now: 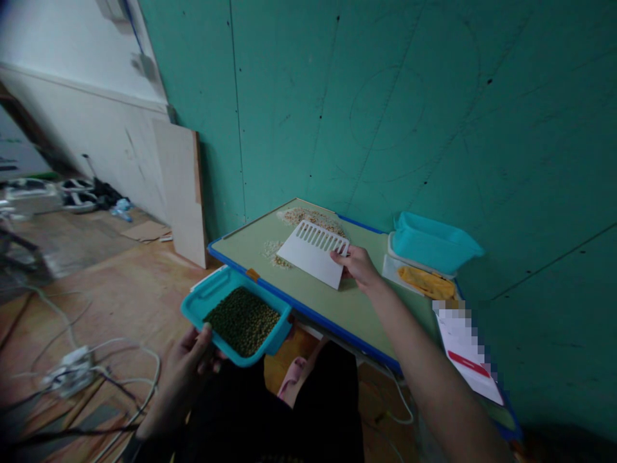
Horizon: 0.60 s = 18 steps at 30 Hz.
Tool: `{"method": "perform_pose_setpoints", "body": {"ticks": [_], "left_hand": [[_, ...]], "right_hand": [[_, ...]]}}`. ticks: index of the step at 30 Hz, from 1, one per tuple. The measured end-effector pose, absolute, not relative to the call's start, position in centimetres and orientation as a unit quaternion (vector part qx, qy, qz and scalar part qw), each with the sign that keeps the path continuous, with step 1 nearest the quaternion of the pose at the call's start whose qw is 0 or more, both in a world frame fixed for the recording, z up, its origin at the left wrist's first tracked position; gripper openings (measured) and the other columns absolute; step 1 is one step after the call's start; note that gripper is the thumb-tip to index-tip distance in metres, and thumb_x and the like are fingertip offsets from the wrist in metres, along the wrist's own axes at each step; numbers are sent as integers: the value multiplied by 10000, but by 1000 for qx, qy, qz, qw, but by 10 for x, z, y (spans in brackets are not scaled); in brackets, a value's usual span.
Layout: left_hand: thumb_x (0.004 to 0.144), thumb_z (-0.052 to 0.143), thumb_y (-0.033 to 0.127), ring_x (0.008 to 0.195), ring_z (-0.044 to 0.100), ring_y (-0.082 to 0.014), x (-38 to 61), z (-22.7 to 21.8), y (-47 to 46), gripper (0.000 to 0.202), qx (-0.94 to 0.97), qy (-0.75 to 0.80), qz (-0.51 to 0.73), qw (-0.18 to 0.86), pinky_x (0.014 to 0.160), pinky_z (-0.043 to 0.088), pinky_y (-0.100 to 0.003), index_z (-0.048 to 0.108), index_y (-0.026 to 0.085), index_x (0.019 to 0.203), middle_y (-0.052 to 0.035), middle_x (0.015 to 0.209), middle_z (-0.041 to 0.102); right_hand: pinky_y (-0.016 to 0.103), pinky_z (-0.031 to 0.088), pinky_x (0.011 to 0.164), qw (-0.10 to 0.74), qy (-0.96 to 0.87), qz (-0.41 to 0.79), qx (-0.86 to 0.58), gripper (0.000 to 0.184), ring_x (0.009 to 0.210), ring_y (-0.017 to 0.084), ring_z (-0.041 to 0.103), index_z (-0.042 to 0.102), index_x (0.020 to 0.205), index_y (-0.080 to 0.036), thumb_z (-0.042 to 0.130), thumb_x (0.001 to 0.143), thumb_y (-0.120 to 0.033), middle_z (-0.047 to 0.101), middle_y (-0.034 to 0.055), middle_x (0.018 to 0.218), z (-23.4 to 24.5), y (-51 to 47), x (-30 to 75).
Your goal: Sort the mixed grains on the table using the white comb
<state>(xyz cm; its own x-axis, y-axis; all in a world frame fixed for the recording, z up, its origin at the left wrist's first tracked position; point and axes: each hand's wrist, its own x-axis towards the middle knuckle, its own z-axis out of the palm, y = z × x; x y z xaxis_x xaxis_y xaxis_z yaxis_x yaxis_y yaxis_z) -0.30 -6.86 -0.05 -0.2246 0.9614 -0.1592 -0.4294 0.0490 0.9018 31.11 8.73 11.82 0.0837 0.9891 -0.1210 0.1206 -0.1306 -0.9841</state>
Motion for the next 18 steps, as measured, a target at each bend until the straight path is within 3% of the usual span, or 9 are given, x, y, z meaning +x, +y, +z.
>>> {"method": "perform_pose_setpoints", "body": {"ticks": [18], "left_hand": [[715, 820, 646, 335, 411, -46, -4, -6, -68, 512, 277, 466, 632, 554, 377, 430, -154, 600, 192, 802, 57, 454, 601]], "right_hand": [[302, 557, 552, 433, -498, 489, -570, 377, 657, 217, 705, 713, 873, -186, 894, 611, -387, 772, 47, 779, 117, 85, 306]]}}
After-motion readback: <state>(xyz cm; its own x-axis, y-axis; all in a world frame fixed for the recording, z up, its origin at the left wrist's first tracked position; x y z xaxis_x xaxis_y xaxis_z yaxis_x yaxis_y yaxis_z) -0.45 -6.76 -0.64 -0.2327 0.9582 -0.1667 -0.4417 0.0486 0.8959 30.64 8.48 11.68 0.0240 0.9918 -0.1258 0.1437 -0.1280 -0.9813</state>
